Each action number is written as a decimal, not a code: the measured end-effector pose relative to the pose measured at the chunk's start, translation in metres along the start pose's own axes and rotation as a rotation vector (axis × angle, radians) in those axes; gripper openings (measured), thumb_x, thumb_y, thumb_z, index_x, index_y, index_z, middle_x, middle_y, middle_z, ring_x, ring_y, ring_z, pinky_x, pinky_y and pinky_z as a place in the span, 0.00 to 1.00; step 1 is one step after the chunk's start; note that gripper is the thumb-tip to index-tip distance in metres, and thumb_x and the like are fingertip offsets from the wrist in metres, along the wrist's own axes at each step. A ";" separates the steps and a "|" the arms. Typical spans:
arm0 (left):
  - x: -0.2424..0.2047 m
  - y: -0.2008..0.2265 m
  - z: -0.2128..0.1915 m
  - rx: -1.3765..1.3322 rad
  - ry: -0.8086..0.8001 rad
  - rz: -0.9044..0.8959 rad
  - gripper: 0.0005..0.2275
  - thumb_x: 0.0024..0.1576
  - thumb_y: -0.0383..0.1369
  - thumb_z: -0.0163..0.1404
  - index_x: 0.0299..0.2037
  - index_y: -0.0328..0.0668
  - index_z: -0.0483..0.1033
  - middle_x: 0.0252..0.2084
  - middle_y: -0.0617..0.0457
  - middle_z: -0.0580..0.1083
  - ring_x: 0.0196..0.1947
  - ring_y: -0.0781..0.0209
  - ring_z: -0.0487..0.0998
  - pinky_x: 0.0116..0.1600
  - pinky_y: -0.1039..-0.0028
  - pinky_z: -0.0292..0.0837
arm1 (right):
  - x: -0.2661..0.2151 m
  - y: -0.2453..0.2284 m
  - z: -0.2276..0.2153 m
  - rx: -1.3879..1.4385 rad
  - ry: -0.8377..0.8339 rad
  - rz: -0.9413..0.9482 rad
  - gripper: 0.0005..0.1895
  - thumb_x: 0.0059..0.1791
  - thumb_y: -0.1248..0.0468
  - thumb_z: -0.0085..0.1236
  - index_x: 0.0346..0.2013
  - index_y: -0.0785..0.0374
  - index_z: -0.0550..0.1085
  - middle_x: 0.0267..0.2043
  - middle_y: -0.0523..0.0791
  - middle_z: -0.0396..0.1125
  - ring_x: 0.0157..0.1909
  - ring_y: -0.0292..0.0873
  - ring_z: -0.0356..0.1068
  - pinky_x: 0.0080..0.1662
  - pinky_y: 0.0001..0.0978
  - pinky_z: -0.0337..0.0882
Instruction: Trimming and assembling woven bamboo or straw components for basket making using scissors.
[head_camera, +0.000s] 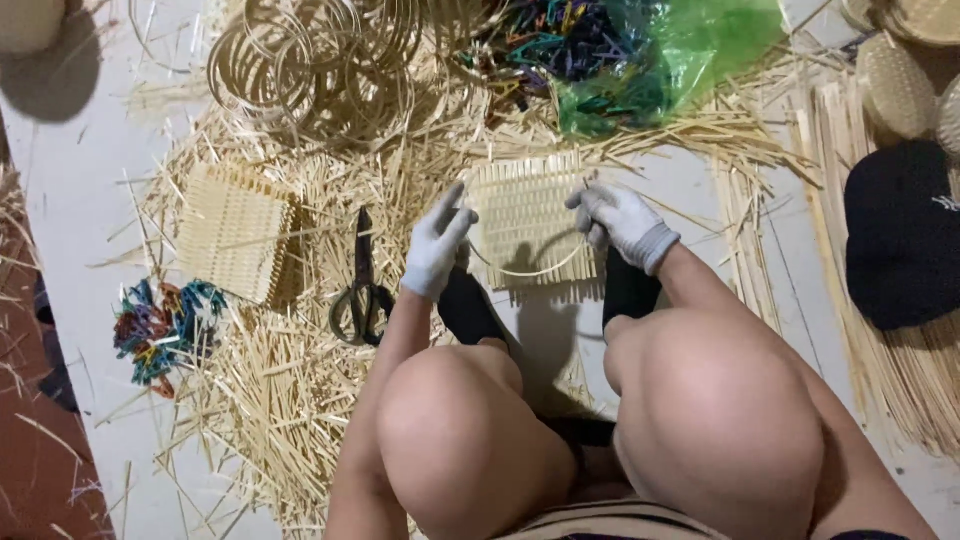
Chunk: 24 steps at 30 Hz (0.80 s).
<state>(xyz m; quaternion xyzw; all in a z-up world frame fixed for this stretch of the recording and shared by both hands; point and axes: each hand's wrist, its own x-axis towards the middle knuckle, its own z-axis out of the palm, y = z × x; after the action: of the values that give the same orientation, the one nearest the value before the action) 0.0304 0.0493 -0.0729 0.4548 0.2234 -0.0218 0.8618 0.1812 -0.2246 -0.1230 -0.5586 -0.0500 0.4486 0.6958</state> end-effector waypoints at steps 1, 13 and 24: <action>0.001 -0.002 -0.001 0.255 0.080 0.068 0.23 0.60 0.34 0.53 0.66 0.45 0.65 0.40 0.53 0.76 0.21 0.68 0.70 0.25 0.74 0.68 | 0.000 0.001 0.002 -0.125 0.028 0.019 0.15 0.60 0.57 0.45 0.53 0.64 0.72 0.35 0.44 0.68 0.27 0.35 0.65 0.31 0.28 0.66; 0.048 -0.089 -0.035 1.162 0.452 0.406 0.12 0.55 0.28 0.55 0.49 0.43 0.74 0.38 0.45 0.77 0.33 0.52 0.78 0.42 0.64 0.74 | 0.026 0.032 0.007 -1.053 0.470 -0.194 0.14 0.49 0.59 0.60 0.48 0.57 0.75 0.41 0.50 0.75 0.39 0.49 0.74 0.43 0.43 0.73; 0.067 -0.110 -0.045 1.257 0.514 0.450 0.11 0.53 0.24 0.56 0.45 0.42 0.75 0.43 0.39 0.72 0.41 0.41 0.76 0.45 0.57 0.73 | 0.048 0.057 -0.003 -1.087 0.467 -0.253 0.15 0.48 0.62 0.61 0.49 0.58 0.76 0.43 0.51 0.73 0.41 0.51 0.75 0.46 0.43 0.74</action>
<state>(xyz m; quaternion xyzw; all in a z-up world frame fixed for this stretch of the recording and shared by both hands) 0.0476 0.0313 -0.2072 0.8913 0.2654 0.1398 0.3401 0.1792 -0.1957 -0.1925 -0.9075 -0.1842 0.1379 0.3514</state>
